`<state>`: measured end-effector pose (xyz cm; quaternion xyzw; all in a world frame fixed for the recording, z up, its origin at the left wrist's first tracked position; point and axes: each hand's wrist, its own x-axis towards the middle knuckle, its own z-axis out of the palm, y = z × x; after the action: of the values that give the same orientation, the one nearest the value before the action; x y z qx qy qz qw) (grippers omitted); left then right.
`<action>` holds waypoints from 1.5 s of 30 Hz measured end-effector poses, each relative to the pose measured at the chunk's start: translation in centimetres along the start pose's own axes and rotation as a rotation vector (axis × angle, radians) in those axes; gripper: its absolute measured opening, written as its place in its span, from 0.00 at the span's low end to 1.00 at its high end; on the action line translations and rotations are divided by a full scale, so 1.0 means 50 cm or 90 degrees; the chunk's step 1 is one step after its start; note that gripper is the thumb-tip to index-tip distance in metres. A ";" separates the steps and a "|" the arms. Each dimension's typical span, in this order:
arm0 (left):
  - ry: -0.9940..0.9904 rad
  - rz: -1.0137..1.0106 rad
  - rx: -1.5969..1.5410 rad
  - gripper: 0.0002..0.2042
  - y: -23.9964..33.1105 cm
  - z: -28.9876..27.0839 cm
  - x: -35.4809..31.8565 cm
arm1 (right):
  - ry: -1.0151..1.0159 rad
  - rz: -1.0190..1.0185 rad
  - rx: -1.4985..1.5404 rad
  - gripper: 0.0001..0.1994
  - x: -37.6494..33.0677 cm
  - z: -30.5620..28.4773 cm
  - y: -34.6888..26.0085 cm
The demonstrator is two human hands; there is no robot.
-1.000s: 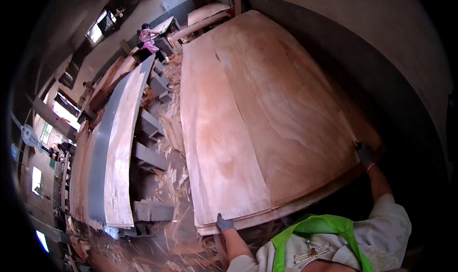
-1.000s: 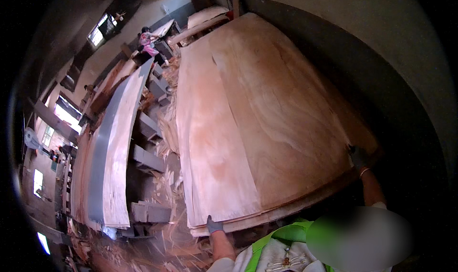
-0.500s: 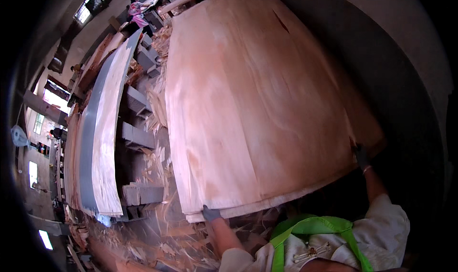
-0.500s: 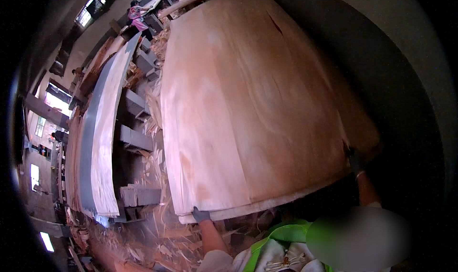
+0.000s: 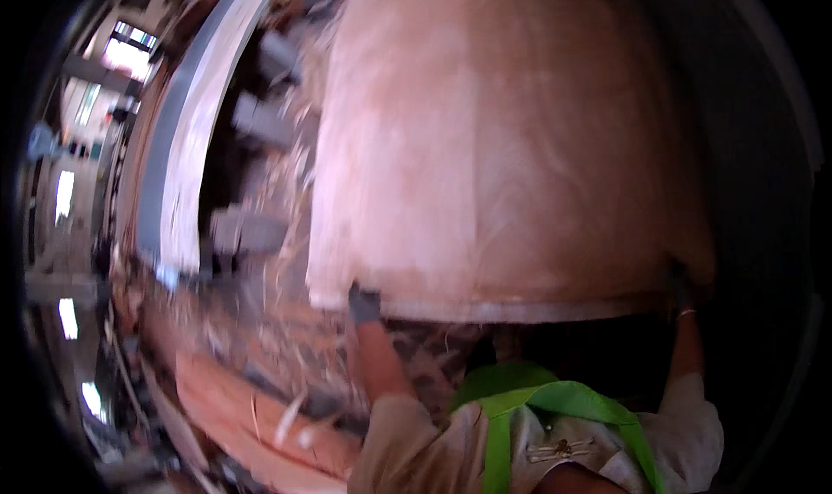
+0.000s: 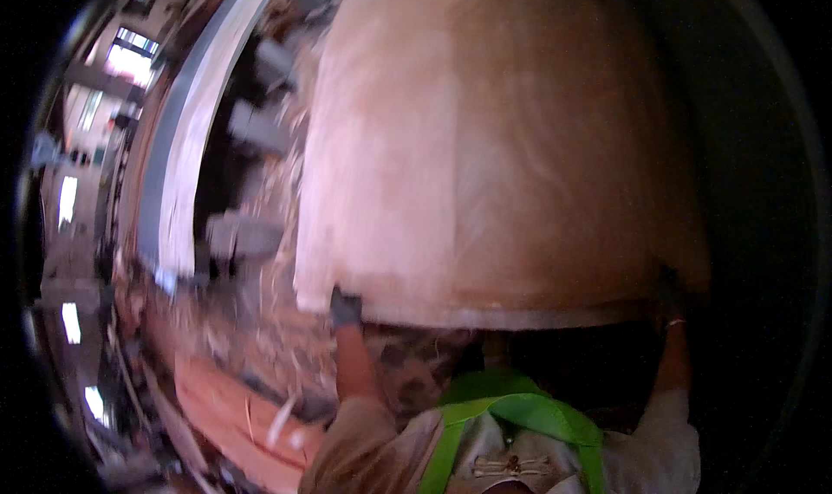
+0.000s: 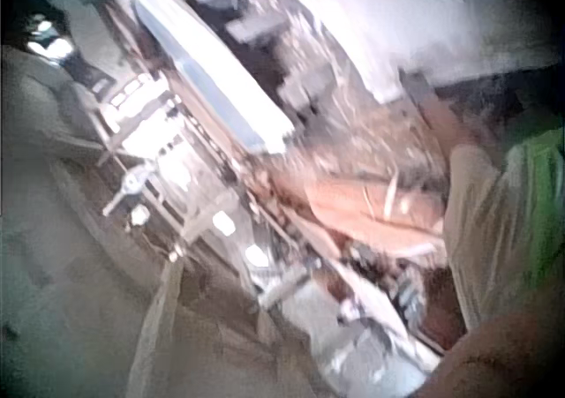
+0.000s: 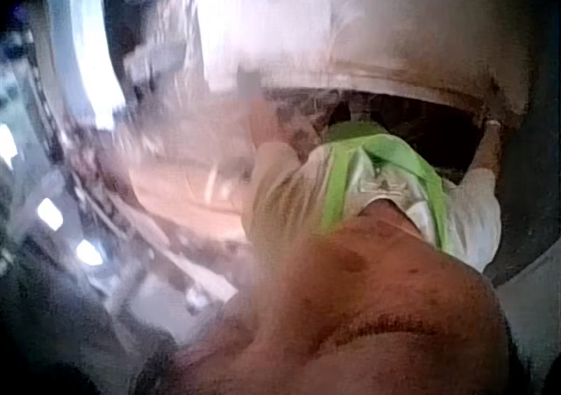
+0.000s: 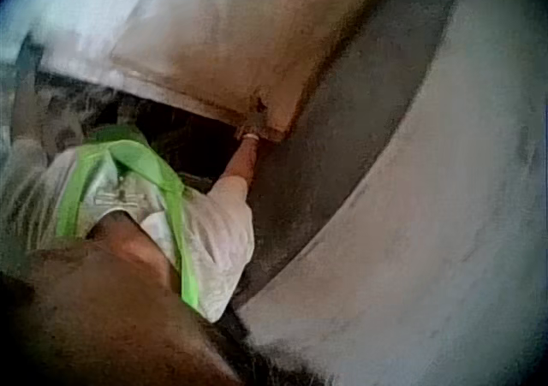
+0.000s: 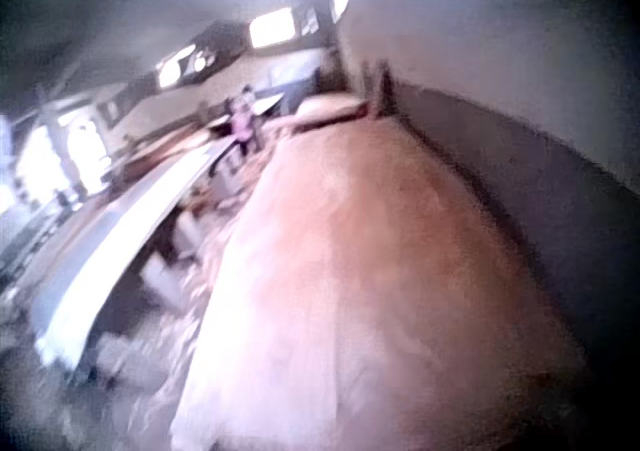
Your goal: The person prepares large thin wood sheets by laying them onto a metal-topped workbench, smoothing them out, and then using a knife to trim pieces and cut the sheets to size.
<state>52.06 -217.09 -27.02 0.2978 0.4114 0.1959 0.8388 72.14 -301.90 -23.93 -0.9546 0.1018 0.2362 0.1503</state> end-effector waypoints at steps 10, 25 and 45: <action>0.335 -0.022 0.078 0.15 0.002 -0.037 0.011 | -0.009 -0.080 -0.141 0.29 -0.018 0.075 -0.108; 0.252 -0.104 0.438 0.21 0.001 -0.113 0.105 | 0.176 0.086 0.100 0.22 -0.006 0.050 -0.142; -0.284 0.542 1.311 0.33 -0.289 0.217 -0.272 | 0.366 0.034 0.053 0.24 -0.165 0.099 -0.080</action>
<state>54.04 -239.33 -23.51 0.9895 0.0839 -0.0239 0.1151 63.99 -295.50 -23.17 -0.9724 0.1751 -0.0443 0.1478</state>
